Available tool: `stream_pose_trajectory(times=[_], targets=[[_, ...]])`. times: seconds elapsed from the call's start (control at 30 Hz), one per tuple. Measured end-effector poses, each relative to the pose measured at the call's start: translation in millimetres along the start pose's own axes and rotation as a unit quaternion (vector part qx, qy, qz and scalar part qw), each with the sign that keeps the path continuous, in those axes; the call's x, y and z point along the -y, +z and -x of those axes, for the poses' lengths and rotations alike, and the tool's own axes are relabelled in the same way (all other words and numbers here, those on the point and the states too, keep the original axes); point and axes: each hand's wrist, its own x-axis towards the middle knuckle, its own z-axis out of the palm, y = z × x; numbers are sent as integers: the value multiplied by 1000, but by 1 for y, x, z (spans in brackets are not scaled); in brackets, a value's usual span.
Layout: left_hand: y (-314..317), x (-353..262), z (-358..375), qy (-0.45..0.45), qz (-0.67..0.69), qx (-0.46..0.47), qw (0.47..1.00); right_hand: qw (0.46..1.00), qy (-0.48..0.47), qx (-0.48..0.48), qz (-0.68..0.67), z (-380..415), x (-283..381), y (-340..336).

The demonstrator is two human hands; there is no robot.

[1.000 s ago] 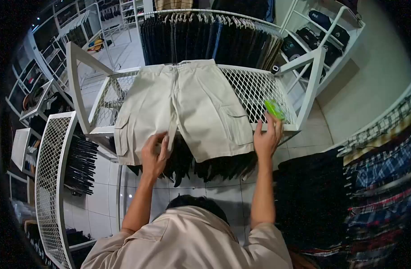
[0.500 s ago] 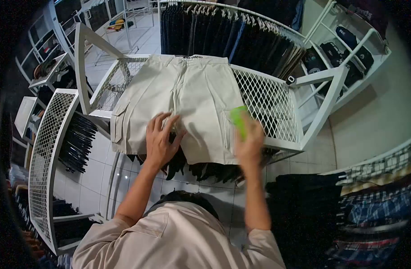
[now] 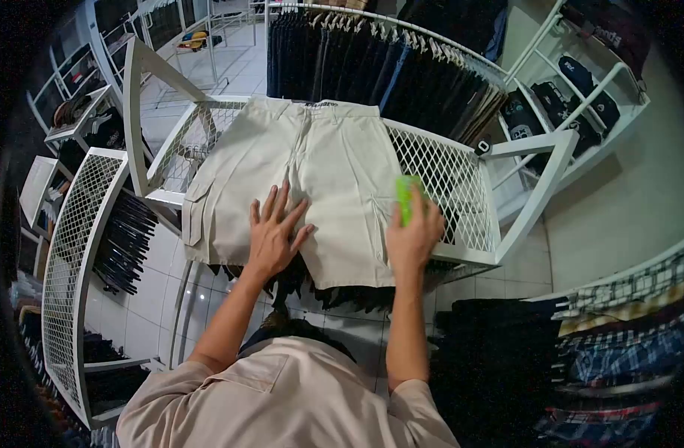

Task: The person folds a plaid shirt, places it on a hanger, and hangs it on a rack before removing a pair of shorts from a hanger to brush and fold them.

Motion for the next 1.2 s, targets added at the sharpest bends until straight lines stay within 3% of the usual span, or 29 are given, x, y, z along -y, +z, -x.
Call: stream_pose_trajectory(times=[0.07,0.13,0.23,0.3,0.33,0.37,0.43,0.5,0.6,0.67,0.7,0.73,0.77,0.8,0.9,0.93,0.97,1.0,1.03,1.07,1.2], targets=[[5,4,3,18,-15,19,1000,977,-167,40,-130,-3,36,28],[2,6,2,20,-6,23,1000,955,-209,160,-135,-3,70,47],[3,9,3,18,3,29,999,946,-263,149,-118,-58,36,101],[3,10,3,16,12,26,999,977,-96,178,70,-129,13,105],[-2,7,1,8,17,35,999,982,-3,121,148,-156,-10,120],[-1,8,2,10,27,23,999,980,-23,28,195,-171,-40,141],[0,11,1,15,31,23,999,996,-85,-5,32,-176,-7,145],[-2,10,1,9,33,33,999,970,-208,57,-110,-151,44,154],[0,12,0,12,38,33,999,926,-341,131,-93,-135,75,166],[-4,12,-1,13,40,41,998,947,-304,72,-78,-179,31,202],[-4,13,-2,16,43,41,998,970,-198,140,23,-203,29,180],[-4,13,-2,17,46,43,998,969,-109,118,188,-230,-1,196],[-5,16,0,20,48,46,998,976,-35,75,201,-231,9,178],[-11,22,0,27,83,45,995,985,-74,-10,154,-227,7,176],[-40,55,13,-41,193,-7,980,979,-168,80,-85,-183,78,148],[-55,69,19,-46,115,-59,991,950,-233,124,-167,-158,100,147],[-59,86,26,-105,97,-121,982,909,-292,164,-248,-129,125,147],[-63,101,32,-160,76,-185,967,882,-301,244,-270,-97,148,139],[-68,111,37,-216,38,-226,949,831,-369,320,-266,-77,175,120],[-73,121,41,-270,-1,-267,925,807,-408,336,-262,-58,187,127],[-65,145,61,-382,79,-226,893,758,-496,352,-236,-55,215,169]])
